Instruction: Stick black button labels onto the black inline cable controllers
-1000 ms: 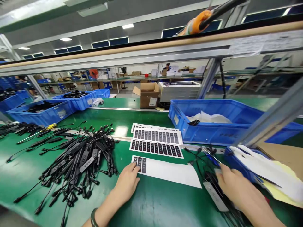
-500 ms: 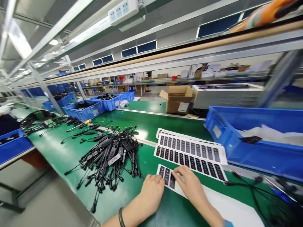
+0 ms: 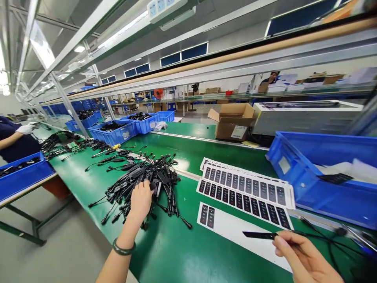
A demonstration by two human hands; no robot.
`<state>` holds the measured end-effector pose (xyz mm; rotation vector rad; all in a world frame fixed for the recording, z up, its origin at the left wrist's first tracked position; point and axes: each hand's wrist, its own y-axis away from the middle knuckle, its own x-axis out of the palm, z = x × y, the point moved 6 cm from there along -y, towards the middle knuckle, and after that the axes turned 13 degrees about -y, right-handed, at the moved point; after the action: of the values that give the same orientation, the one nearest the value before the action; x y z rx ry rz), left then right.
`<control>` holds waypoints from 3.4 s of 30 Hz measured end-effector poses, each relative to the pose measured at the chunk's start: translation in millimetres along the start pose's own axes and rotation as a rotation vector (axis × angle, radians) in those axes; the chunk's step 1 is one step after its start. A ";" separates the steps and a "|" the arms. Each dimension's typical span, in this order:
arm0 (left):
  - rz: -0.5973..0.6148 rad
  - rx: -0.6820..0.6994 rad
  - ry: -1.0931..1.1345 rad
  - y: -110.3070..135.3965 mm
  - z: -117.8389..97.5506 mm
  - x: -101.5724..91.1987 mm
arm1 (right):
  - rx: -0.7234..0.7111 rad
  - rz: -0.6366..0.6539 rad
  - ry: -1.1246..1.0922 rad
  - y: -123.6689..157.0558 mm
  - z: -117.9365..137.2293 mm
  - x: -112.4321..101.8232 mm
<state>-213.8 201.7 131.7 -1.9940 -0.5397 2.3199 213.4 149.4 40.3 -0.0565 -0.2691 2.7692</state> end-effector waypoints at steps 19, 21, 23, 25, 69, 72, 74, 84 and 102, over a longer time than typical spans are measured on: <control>1.212 0.026 1.813 120.7 -217.5 30.4 | 0.100 0.048 -0.277 26.2 26.6 40.2; 1.253 0.081 1.765 126.0 -218.0 29.1 | 0.134 0.058 -0.280 27.9 24.5 44.5; 1.301 0.131 1.735 129.8 -218.9 26.0 | 0.160 0.069 -0.279 29.5 24.2 48.0; 1.339 0.158 1.731 132.4 -220.0 23.0 | 0.176 0.077 -0.273 31.0 25.9 50.3; 1.329 0.198 1.746 138.7 -221.0 25.1 | 0.125 0.094 -0.088 36.0 32.7 49.9; 1.326 0.198 1.741 139.1 -221.0 25.3 | 0.122 0.088 -0.084 35.8 33.6 50.0; 1.320 0.205 1.736 138.9 -220.8 25.1 | 0.128 0.087 -0.088 35.6 33.4 50.0; 1.287 0.209 1.715 139.8 -221.6 27.4 | 0.140 0.073 -0.061 37.7 30.1 50.3; 1.411 0.273 1.658 141.1 -226.0 22.9 | 0.353 0.315 -0.167 38.9 15.1 62.4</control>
<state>27.9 128.5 44.0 -3.3099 1.4187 -0.2276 140.5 132.9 47.3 0.2428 0.2085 3.0932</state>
